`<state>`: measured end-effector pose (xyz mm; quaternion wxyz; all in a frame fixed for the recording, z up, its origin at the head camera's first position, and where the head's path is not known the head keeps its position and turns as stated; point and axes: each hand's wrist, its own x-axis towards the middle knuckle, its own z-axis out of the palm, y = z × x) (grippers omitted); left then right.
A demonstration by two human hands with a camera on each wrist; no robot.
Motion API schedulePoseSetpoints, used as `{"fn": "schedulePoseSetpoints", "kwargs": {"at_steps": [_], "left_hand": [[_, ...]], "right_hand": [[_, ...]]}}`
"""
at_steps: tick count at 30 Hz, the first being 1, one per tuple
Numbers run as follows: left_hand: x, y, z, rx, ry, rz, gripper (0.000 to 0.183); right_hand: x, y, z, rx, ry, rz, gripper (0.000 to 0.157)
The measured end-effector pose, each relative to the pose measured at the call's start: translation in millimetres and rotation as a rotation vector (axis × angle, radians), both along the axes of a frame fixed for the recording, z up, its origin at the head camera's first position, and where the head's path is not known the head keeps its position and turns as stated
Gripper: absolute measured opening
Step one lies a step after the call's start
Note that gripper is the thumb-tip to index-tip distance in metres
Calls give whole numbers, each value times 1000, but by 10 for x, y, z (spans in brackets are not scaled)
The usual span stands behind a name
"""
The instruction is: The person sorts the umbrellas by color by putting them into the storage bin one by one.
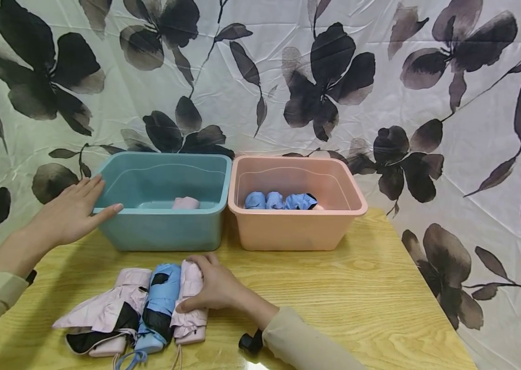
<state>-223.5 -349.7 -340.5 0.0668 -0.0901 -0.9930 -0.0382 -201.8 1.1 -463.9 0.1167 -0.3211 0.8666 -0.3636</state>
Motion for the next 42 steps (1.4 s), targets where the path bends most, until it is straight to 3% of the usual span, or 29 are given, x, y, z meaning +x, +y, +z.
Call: {"fn": "schedulePoseSetpoints", "kwargs": {"at_steps": [11,22,27,32,42], "left_hand": [[-2,5,-8,-3,-4,-2,100],[-6,-5,-12,5,-7,-2,101],[-3,-1,-17,9,-4,0,101],[-1,-3,-15,6,-7,4,101],[0,5,-11,-17,4,1,100]], "right_hand": [[139,37,-21,-232,-8,0,99],[295,114,63,-429,108,-54,100],[325,161,179,-553,136,-19,100],[306,198,304,-669,250,12,102],[160,245,664,-815,418,-39,102]]}}
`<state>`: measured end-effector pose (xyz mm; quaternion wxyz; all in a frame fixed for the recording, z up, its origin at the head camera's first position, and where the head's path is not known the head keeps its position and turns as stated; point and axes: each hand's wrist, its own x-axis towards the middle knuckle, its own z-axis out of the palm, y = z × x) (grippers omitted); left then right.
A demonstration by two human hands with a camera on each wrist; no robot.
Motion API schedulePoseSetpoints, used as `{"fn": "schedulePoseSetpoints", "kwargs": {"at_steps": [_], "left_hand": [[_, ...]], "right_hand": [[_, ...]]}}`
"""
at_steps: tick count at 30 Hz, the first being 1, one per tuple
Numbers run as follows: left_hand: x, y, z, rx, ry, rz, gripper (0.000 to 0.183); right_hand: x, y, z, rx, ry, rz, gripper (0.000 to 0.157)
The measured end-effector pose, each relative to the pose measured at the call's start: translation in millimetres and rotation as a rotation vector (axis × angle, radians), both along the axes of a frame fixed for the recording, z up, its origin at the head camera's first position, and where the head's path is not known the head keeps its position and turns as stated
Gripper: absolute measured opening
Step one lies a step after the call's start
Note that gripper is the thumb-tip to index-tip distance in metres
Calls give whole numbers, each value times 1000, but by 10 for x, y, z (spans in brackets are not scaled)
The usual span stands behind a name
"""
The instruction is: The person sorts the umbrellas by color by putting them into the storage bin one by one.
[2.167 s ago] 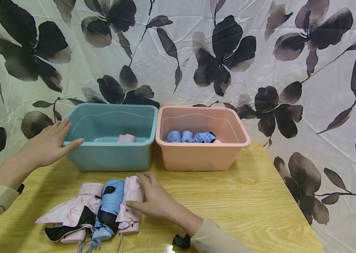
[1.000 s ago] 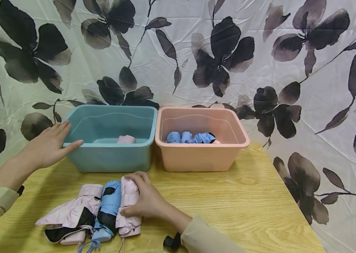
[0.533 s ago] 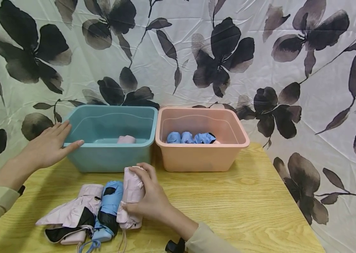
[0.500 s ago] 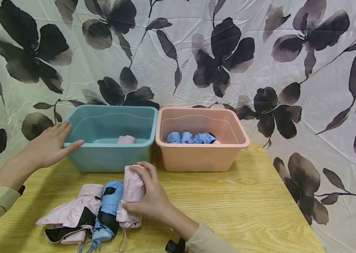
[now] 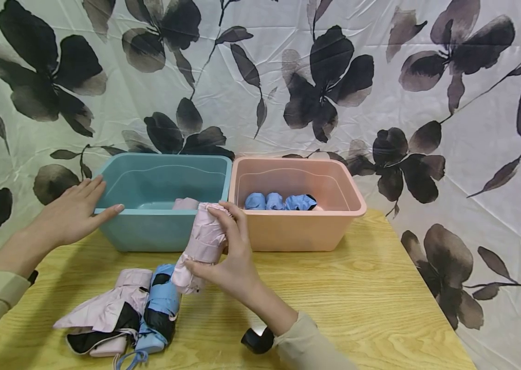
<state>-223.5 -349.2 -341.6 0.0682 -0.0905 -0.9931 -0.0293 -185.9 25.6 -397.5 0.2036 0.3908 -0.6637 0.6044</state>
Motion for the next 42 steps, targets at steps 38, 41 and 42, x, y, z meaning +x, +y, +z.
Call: {"fn": "schedulePoseSetpoints", "kwargs": {"at_steps": [38,41,42], "left_hand": [[16,-6,1,14,-2,6,100],[16,-11,4,17,-4,7,100],[15,-15,6,17,-2,7,100]], "right_hand": [[-1588,-834,791,544,-312,-260,94],[-1620,-903,740,621,-374,-263,93],[-1625,-923,731,633,-390,-260,93]]}}
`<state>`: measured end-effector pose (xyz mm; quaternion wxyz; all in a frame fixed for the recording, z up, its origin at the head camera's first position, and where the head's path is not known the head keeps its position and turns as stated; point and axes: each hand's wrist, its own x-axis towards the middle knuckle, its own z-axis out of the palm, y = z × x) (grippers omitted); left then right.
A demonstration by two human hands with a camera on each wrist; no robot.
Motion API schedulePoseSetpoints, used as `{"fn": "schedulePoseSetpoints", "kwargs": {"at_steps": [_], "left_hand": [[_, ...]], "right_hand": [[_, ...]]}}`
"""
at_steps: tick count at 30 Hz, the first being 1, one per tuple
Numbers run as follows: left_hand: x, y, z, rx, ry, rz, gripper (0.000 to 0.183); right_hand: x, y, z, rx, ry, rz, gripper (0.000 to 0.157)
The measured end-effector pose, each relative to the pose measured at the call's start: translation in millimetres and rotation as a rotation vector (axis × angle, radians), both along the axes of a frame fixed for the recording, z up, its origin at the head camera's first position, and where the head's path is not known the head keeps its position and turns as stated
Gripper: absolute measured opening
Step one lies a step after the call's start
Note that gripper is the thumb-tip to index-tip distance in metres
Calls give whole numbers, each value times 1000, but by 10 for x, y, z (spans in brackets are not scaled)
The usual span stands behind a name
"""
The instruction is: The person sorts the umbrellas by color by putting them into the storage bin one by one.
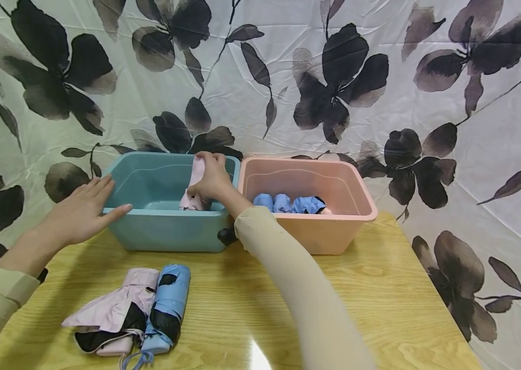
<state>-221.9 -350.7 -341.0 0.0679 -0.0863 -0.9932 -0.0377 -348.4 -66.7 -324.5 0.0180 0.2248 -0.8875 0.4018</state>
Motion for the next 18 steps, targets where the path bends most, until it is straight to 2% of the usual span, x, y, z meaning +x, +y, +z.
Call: {"fn": "schedulePoseSetpoints", "kwargs": {"at_steps": [5,11,18], "left_hand": [[7,0,-4,-2,5,4,99],[26,23,30,-5,-13,10,100],[38,39,31,-12,-9,12,101]], "right_hand": [[-33,-61,-55,33,-76,12,86],[-80,-73,-80,33,-219,53,71],[-108,-81,-99,134,-265,76,65]]}}
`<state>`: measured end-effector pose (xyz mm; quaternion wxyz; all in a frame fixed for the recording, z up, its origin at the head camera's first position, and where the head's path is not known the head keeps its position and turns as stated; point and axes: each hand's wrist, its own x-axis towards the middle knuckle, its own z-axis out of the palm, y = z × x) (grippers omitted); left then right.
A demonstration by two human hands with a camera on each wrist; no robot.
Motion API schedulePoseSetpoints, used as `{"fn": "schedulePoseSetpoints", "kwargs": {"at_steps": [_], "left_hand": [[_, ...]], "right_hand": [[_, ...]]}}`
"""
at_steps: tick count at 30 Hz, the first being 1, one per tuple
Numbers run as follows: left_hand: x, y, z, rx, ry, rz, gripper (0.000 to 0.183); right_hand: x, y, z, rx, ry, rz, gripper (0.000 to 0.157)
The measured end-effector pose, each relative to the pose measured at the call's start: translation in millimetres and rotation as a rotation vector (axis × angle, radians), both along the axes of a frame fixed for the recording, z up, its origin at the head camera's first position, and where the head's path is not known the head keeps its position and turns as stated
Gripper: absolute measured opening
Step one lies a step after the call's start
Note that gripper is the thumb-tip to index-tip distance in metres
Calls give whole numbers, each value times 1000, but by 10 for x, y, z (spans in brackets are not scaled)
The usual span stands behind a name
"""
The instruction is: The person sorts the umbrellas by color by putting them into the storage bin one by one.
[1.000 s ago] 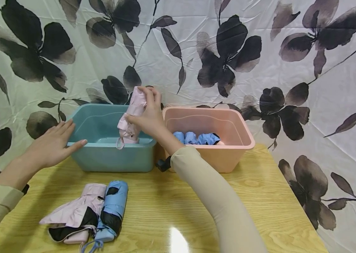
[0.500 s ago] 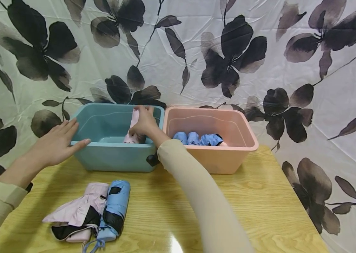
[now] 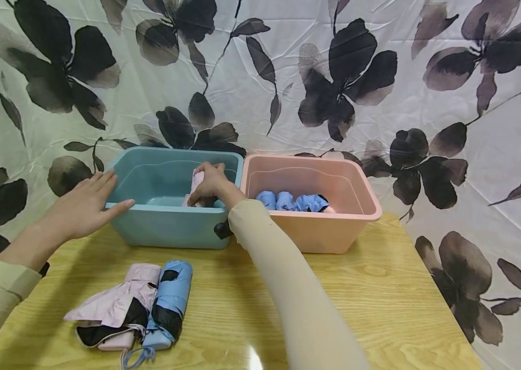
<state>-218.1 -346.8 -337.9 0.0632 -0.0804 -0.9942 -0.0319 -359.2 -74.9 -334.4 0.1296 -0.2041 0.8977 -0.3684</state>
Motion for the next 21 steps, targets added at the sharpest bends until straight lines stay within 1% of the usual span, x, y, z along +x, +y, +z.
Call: {"fn": "schedulePoseSetpoints", "kwargs": {"at_steps": [4,6,8,11,14,15,18,21], "left_hand": [[-3,0,7,6,-8,-2,101],[-2,2,8,9,-10,-2,101],[1,3,6,11,-10,-1,101],[4,6,6,7,-6,1,101],[4,13,9,4,-4,1,101],[5,16,10,5,-5,1,101],[3,16,7,5,-6,5,101],[-12,13,0,0,-5,7,101]], "right_hand": [[-12,-16,0,101,-15,46,47],[-10,-20,2,130,-31,68,38],[-3,-20,9,142,-46,79,32],[22,-11,21,114,-92,85,30],[42,-10,25,119,-107,93,36],[50,-7,28,123,-114,104,41],[47,-17,19,160,-120,138,66],[27,-19,3,182,-145,185,89]]}}
